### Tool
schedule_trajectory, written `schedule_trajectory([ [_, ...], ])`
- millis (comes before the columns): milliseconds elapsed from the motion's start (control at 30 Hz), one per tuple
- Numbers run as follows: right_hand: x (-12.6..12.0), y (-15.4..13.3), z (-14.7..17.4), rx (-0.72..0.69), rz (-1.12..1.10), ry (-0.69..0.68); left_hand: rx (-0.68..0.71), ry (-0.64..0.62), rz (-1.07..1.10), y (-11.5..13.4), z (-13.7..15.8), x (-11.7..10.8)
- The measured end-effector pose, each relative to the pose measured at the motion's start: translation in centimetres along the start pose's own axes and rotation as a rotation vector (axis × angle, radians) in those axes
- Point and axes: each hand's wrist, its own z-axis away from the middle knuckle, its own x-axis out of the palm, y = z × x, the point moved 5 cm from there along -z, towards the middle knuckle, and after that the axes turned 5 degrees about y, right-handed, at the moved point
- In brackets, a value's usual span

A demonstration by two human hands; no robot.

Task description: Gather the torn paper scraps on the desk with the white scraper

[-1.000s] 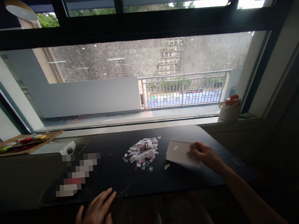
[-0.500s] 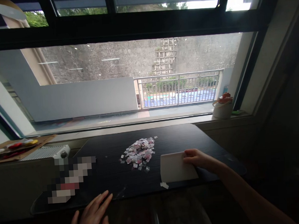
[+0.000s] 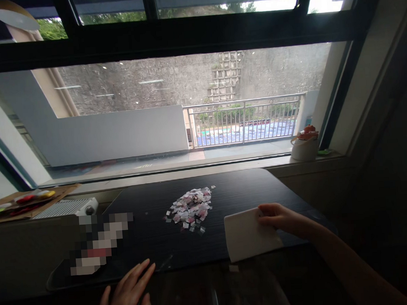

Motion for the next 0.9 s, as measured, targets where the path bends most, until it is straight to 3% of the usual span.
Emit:
schedule_trajectory([
  [167,0.2,-0.8,-1.3,-0.2,0.045,0.229,-0.024,0.05,0.019,1.2,0.2,-0.6],
  [367,3.5,-1.1,-2.6,-0.276,0.084,0.264,-0.017,-0.013,0.028,0.9,0.2,-0.2],
  [533,4.5,-1.5,-2.5,-0.284,0.109,0.206,0.0,-0.044,0.063,0.6,0.1,0.1],
  [767,2.8,-0.2,-3.7,-0.183,0.129,0.345,-0.022,-0.054,0.065,1.2,0.2,-0.2],
  [900,4.8,0.5,-4.2,-0.103,0.066,0.226,-0.037,-0.022,0.057,1.3,0.2,-0.4],
])
